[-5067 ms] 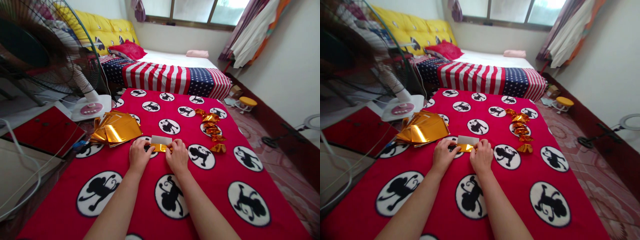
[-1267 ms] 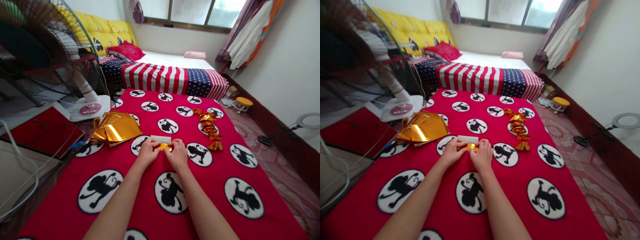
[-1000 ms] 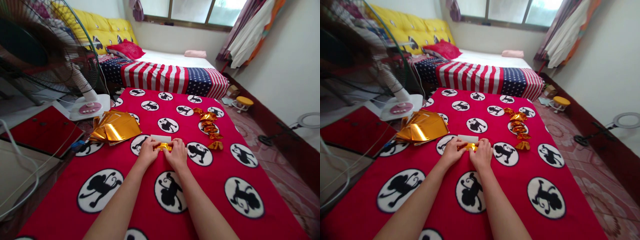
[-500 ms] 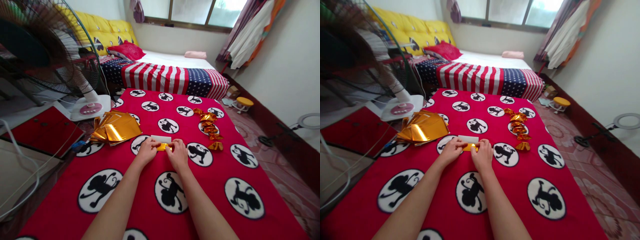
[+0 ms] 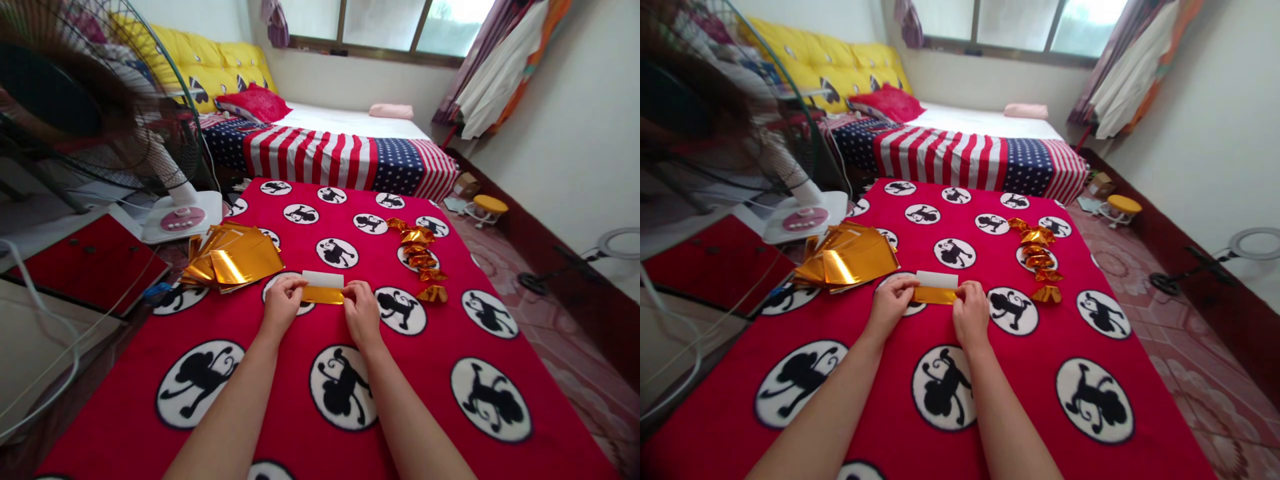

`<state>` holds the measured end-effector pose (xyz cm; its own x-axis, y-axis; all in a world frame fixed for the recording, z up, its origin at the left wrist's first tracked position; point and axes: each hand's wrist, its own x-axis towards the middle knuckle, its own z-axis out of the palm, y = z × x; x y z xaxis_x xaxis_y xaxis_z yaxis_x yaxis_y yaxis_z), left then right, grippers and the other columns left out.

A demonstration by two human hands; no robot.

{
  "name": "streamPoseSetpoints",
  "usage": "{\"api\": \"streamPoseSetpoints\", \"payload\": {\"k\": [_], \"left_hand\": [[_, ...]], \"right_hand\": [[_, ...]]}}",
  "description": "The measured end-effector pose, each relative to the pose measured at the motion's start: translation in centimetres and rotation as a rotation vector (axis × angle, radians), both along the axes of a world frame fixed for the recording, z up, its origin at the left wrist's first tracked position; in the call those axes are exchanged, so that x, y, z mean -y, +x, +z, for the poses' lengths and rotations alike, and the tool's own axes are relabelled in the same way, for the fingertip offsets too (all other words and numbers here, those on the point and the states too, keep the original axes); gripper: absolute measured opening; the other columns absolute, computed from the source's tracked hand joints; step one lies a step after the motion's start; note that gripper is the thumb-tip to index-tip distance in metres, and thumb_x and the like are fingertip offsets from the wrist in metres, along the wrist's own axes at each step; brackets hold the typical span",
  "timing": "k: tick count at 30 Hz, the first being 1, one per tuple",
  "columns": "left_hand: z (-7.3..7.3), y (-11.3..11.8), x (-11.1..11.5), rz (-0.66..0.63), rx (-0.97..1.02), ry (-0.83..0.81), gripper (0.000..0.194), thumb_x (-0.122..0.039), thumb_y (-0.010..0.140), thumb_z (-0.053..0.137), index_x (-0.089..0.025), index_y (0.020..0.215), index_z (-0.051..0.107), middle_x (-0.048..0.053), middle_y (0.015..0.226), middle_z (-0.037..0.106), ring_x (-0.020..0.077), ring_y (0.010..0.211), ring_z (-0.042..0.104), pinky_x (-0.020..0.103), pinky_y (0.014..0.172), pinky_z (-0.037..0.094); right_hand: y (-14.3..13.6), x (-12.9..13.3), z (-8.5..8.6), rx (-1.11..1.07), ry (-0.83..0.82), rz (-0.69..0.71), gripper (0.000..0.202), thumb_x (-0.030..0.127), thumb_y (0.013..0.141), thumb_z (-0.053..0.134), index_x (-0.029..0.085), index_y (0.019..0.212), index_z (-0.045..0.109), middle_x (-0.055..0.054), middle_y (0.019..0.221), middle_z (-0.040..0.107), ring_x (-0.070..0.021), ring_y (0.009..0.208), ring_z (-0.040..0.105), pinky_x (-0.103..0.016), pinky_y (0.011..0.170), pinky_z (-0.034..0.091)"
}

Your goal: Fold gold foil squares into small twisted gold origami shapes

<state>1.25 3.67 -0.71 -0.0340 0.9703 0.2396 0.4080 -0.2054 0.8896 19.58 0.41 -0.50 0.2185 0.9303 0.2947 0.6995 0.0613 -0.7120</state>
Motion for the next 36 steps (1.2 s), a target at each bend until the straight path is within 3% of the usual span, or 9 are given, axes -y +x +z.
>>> {"api": "streamPoseSetpoints", "payload": {"k": [2,7,13,18,23,28,31,34,36], "left_hand": [[0.1,0.1,0.4,0.094,-0.018,0.043,0.026,-0.02,0.076,0.065,-0.017,0.102,0.07,0.007,0.101,0.063,0.0168,0.08,0.063,0.025,0.062,0.052],[0.2,0.6,0.6,0.107,-0.186,0.056,0.063,-0.024,0.062,0.082,-0.018,0.121,0.059,0.008,0.104,0.062,0.0211,0.089,0.061,0.031,0.072,0.053],[-0.2,0.3,0.5,0.012,-0.168,0.032,0.071,-0.021,0.062,0.081,-0.021,0.127,0.053,0.003,0.098,0.066,0.0176,0.081,0.059,0.031,0.076,0.05],[-0.2,0.2,0.6,-0.035,-0.065,-0.001,0.064,-0.018,0.068,0.074,-0.023,0.128,0.054,-0.001,0.085,0.064,0.0154,0.077,0.06,0.027,0.07,0.047],[-0.2,0.1,0.6,-0.111,0.175,-0.043,0.054,-0.022,0.075,0.068,-0.019,0.128,0.055,-0.001,0.082,0.063,0.0144,0.074,0.063,0.026,0.073,0.05],[-0.5,0.0,0.3,-0.075,0.31,-0.038,0.05,-0.027,0.075,0.07,-0.018,0.124,0.059,0.004,0.096,0.068,0.0171,0.084,0.065,0.027,0.077,0.052],[-0.9,-0.1,0.2,-0.081,0.351,-0.056,0.051,-0.028,0.075,0.07,-0.018,0.124,0.059,0.005,0.096,0.069,0.0164,0.079,0.065,0.026,0.071,0.051],[-0.9,-0.2,0.2,-0.118,0.322,-0.067,0.053,-0.027,0.075,0.069,-0.019,0.126,0.058,0.004,0.091,0.068,0.0137,0.071,0.061,0.022,0.062,0.047],[-0.5,-0.2,0.4,-0.143,0.234,-0.065,0.053,-0.026,0.075,0.07,-0.02,0.126,0.059,0.001,0.084,0.066,0.0115,0.064,0.056,0.021,0.057,0.043]], "right_hand": [[-0.1,0.1,-0.1,-0.001,0.019,-0.033,0.017,0.022,0.079,0.054,0.018,0.095,0.059,-0.008,0.098,0.062,-0.0221,0.087,0.059,-0.036,0.082,0.046],[-0.2,0.2,-0.3,0.005,0.021,-0.024,0.056,0.031,0.074,0.067,0.017,0.126,0.049,-0.009,0.111,0.065,-0.0217,0.085,0.061,-0.038,0.083,0.047],[0.0,0.2,-0.5,-0.031,0.007,-0.001,0.068,0.028,0.071,0.07,0.019,0.133,0.045,-0.007,0.11,0.067,-0.0216,0.087,0.062,-0.038,0.083,0.048],[0.1,0.2,-0.5,-0.129,-0.016,-0.012,0.071,0.031,0.07,0.072,0.022,0.136,0.046,-0.005,0.103,0.07,-0.0226,0.084,0.064,-0.036,0.077,0.05],[0.1,0.5,-0.5,-0.377,0.017,0.06,0.052,0.035,0.079,0.065,0.023,0.128,0.052,-0.002,0.088,0.071,-0.0203,0.076,0.065,-0.033,0.072,0.051],[0.0,0.9,-0.4,-0.437,-0.037,0.183,0.018,0.034,0.082,0.062,0.02,0.093,0.065,-0.001,0.073,0.066,-0.0162,0.064,0.06,-0.028,0.063,0.048],[0.0,1.1,0.0,-0.386,0.046,0.126,0.026,0.035,0.08,0.066,0.02,0.101,0.064,-0.005,0.093,0.067,-0.016,0.07,0.06,-0.029,0.065,0.049],[-0.1,1.0,0.5,-0.39,0.162,0.013,0.06,0.035,0.075,0.072,0.021,0.129,0.051,-0.011,0.124,0.059,-0.018,0.084,0.061,-0.028,0.064,0.049],[0.0,1.0,0.7,-0.401,0.167,0.015,0.071,0.035,0.075,0.072,0.023,0.138,0.043,-0.012,0.131,0.056,-0.0191,0.09,0.061,-0.028,0.063,0.049]]}}
